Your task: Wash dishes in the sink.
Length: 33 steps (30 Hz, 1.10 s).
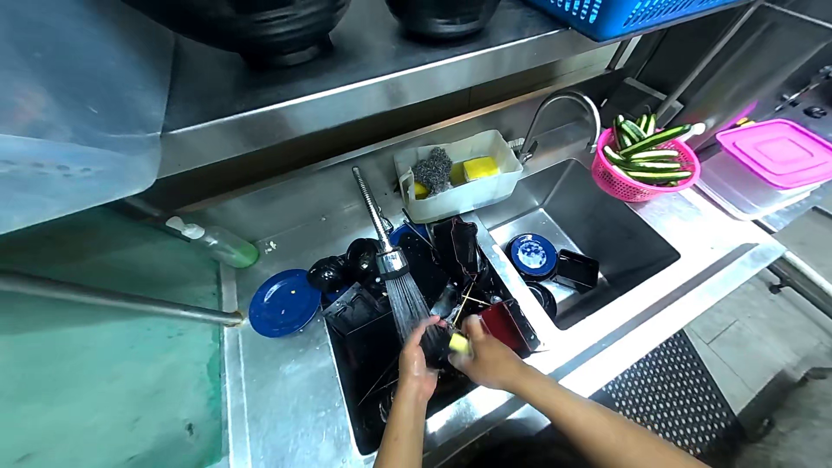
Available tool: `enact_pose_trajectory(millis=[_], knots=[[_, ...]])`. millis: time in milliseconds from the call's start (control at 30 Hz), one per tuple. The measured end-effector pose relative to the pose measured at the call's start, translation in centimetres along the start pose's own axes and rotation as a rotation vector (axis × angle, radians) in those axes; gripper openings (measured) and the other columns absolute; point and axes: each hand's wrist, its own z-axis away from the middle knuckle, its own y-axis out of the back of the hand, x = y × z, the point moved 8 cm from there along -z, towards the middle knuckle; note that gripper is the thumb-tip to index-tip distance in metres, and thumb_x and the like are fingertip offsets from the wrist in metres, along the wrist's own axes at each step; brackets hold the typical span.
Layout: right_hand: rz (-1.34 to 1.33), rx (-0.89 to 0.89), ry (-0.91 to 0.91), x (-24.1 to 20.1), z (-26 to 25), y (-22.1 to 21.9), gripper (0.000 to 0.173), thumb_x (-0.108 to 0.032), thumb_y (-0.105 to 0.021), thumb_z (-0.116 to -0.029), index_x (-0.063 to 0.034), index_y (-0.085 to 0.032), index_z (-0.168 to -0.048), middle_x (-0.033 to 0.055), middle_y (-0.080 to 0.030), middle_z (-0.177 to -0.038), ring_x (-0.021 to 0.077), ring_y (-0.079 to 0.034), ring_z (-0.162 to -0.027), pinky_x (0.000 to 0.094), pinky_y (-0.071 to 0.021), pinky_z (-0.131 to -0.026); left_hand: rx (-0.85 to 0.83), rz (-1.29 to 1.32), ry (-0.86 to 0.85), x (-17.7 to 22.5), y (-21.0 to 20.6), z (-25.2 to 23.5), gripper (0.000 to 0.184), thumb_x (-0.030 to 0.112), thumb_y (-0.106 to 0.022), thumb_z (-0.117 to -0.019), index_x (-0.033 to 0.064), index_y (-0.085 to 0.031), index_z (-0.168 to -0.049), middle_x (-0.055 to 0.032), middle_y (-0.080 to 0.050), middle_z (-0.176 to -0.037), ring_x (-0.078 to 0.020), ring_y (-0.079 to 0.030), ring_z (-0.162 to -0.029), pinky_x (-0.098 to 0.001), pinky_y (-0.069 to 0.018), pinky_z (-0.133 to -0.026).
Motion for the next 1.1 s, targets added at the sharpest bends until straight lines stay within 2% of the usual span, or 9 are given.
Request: enact_pose_trajectory(millis=[67,200,433,533,667,800,900,967,1100], knots=[[-0.279,0.149,-0.009,1.1,-0.7,0.9,0.051,-0.044,-0.059,-0.0966,-0.0098,-0.046,-0.132,0.0145,-0.064,-0.109,0.0261,-0.067,-0.093,0.0483,-0.0568,-0.08,0.003,0.028,0.027,-0.7,-0.4,0.3,0.041,0.029,-0.039,-0.1098,0.0033,-0.069,-0.119,-0.0178,-0.071,-0.113,-0.0314,-0.067,-0.104,-0.052,-0.0551,-0.088],[-0.221,0.255,0.077,0.8,-1.8,0.6,0.051,-0.037,-0.057,-0.0985,-0.0049,-0.057,-0.138,0.0224,-0.05,-0.142,0.0349,-0.048,-0.135,0.048,-0.0427,-0.113,-0.075,0.07,0.003,-2.6,-3.5,1.5,0.045,0.034,-0.032,-0.1122,0.0084,-0.063,-0.133,-0.0154,-0.067,-0.124,-0.0281,-0.065,-0.112,-0.0494,-0.0542,-0.094],[-0.043,-0.012,0.614,-2.6,0.5,-0.1,0.027,-0.013,-0.061,-0.099,-0.0007,-0.07,-0.122,0.0184,-0.064,-0.134,0.0285,-0.058,-0.129,0.0456,-0.0438,-0.114,-0.13,0.115,0.068,-1.9,-4.3,1.2,0.056,0.039,-0.026,-0.1122,0.0015,-0.064,-0.129,-0.0187,-0.071,-0.106,-0.0275,-0.07,-0.094,-0.0423,-0.0578,-0.08],[0.095,0.124,0.823,-3.3,1.2,0.9,0.021,-0.008,-0.06,-0.0978,-0.0048,-0.074,-0.113,0.015,-0.068,-0.126,0.0274,-0.061,-0.126,0.0442,-0.0462,-0.112,-0.162,0.142,0.18,-2.2,-5.0,1.9,0.055,0.041,-0.028,-0.1115,0.0029,-0.064,-0.128,-0.0193,-0.071,-0.11,-0.029,-0.07,-0.1,-0.0457,-0.0574,-0.085],[0.289,0.502,0.592,-2.2,-0.5,2.5,0.023,-0.015,-0.055,-0.1004,-0.0102,-0.073,-0.113,0.012,-0.069,-0.116,0.0275,-0.063,-0.117,0.043,-0.0505,-0.106,-0.028,0.069,0.151,-2.1,-5.7,2.7,0.04,0.036,-0.038,-0.1096,0.01,-0.064,-0.127,-0.0131,-0.069,-0.115,-0.0261,-0.067,-0.105,-0.0493,-0.0562,-0.088],[0.121,0.215,0.223,-0.9,-1.4,0.8,0.035,-0.011,-0.057,-0.0959,-0.0042,-0.067,-0.129,0.0197,-0.064,-0.13,0.0343,-0.059,-0.127,0.0499,-0.0453,-0.111,-0.049,-0.01,-0.08,-1.4,-5.4,1.7,0.037,0.018,-0.038,-0.1082,0.0006,-0.068,-0.12,-0.0155,-0.07,-0.117,-0.0258,-0.066,-0.108,-0.0439,-0.0543,-0.091],[0.017,-0.016,0.232,-1.9,-0.4,0.4,0.027,-0.012,-0.062,-0.0938,0.001,-0.068,-0.117,0.0237,-0.068,-0.115,0.0386,-0.065,-0.111,0.0599,-0.05,-0.098,-0.12,0.001,-0.149,-0.4,-5.9,1.3,0.058,0.035,-0.024,-0.1123,-0.0034,-0.068,-0.113,-0.017,-0.071,-0.108,-0.0256,-0.069,-0.095,-0.0414,-0.0569,-0.084],[-0.119,-0.012,0.308,-3.0,0.1,2.1,0.025,-0.012,-0.063,-0.0944,0.0014,-0.068,-0.114,0.0212,-0.069,-0.109,0.0343,-0.066,-0.104,0.0573,-0.0515,-0.095,-0.177,0.002,-0.166,0.0,-6.5,1.4,0.065,0.044,-0.02,-0.112,-0.0019,-0.066,-0.119,-0.0166,-0.07,-0.115,-0.0262,-0.068,-0.105,-0.0437,-0.0566,-0.091],[-0.152,0.345,0.331,-2.3,-0.7,5.0,0.025,-0.015,-0.059,-0.0974,-0.0016,-0.071,-0.115,0.0156,-0.07,-0.114,0.0266,-0.067,-0.11,0.0456,-0.0524,-0.102,-0.222,-0.22,-0.278,0.5,-7.9,2.2,0.04,0.021,-0.053,-0.103,0.0034,-0.058,-0.138,-0.0149,-0.063,-0.132,-0.0252,-0.061,-0.119,-0.0446,-0.0536,-0.097]])
